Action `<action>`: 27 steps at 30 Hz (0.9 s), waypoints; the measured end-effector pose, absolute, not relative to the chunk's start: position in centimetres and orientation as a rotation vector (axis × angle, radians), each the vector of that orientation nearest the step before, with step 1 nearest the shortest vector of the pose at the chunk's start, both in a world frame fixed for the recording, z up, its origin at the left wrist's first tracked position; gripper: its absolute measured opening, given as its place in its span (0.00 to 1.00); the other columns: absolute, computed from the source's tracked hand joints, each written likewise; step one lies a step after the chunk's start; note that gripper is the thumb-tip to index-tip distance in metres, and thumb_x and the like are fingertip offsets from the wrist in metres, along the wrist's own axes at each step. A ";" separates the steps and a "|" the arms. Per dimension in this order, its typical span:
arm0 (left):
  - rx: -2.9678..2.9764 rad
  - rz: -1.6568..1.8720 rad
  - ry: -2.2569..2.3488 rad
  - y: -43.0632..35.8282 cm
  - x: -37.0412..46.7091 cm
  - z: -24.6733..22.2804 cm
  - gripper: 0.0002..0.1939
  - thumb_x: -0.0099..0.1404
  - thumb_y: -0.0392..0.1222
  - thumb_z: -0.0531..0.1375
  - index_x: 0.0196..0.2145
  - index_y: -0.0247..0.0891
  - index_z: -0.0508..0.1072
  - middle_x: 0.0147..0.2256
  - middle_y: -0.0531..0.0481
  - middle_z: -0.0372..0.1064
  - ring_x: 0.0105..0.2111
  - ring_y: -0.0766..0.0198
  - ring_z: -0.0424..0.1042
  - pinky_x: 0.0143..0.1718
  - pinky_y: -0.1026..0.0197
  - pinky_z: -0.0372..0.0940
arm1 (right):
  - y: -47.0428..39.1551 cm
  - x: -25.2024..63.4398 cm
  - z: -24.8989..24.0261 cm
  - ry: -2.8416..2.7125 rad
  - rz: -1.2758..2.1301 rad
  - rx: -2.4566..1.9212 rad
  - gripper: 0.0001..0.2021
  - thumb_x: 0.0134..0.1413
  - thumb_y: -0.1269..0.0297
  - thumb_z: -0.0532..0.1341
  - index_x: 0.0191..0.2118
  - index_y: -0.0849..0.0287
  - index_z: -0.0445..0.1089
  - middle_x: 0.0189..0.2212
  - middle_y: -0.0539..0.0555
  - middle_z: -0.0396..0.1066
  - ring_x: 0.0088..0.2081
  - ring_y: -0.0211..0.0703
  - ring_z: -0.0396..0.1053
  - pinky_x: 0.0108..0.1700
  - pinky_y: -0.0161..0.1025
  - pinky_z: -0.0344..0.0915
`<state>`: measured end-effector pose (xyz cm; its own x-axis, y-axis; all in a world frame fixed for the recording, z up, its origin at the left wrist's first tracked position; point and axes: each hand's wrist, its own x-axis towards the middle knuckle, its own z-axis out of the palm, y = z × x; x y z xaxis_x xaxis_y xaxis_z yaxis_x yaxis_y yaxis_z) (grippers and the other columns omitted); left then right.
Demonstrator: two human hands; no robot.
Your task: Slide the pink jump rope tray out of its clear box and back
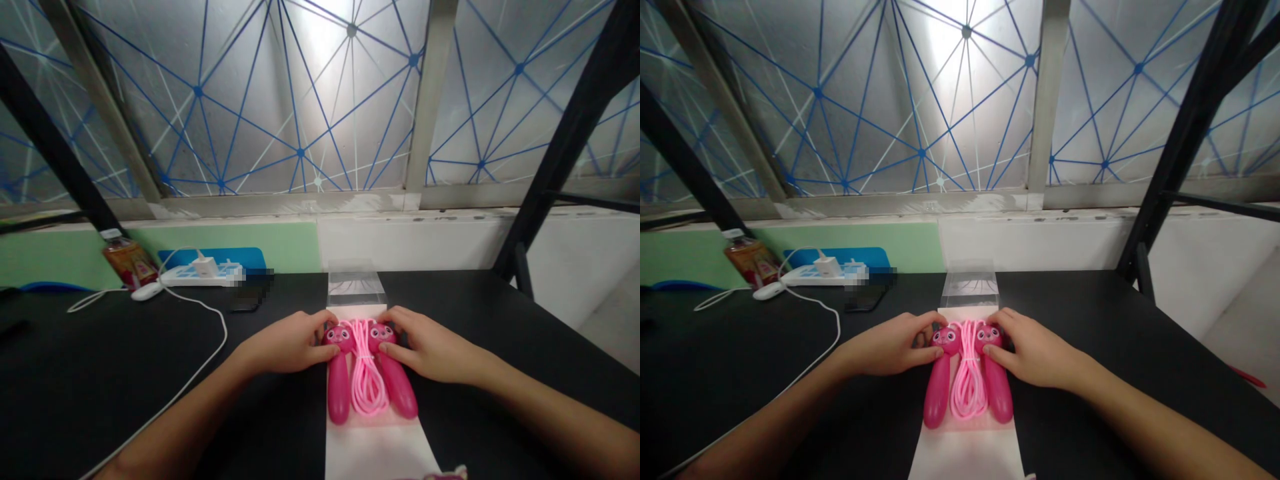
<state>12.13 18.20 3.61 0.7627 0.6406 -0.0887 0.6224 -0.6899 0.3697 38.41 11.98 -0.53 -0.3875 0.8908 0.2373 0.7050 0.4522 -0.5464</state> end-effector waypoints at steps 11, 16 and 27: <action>2.668 0.078 0.995 18.1 11.8 4.0 0.17 0.65 0.52 0.57 0.47 0.40 0.70 0.35 0.49 0.75 0.31 0.60 0.72 0.30 0.63 0.60 | 12.2 37.9 -0.7 -2.184 0.514 -1.350 0.13 0.61 0.57 0.58 0.47 0.58 0.68 0.35 0.53 0.71 0.35 0.43 0.69 0.37 0.40 0.62; 2.683 0.063 0.988 18.0 11.9 4.2 0.17 0.65 0.50 0.57 0.48 0.41 0.69 0.37 0.48 0.74 0.32 0.59 0.72 0.31 0.63 0.60 | 12.0 38.0 -0.3 -2.222 0.416 -1.351 0.13 0.59 0.57 0.59 0.46 0.58 0.68 0.38 0.55 0.72 0.38 0.45 0.68 0.40 0.42 0.63; 2.730 0.117 1.002 17.8 11.3 4.7 0.18 0.65 0.52 0.57 0.46 0.38 0.71 0.37 0.46 0.74 0.33 0.59 0.73 0.31 0.63 0.62 | 11.9 36.9 0.2 -2.232 0.408 -1.381 0.15 0.62 0.58 0.56 0.50 0.59 0.67 0.38 0.56 0.72 0.35 0.44 0.69 0.38 0.41 0.65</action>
<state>11.26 17.80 4.70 0.7631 0.6463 -0.0041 0.6279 -0.7397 0.2421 36.85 11.88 0.22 -0.3749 0.8951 0.2413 0.7517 0.4459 -0.4860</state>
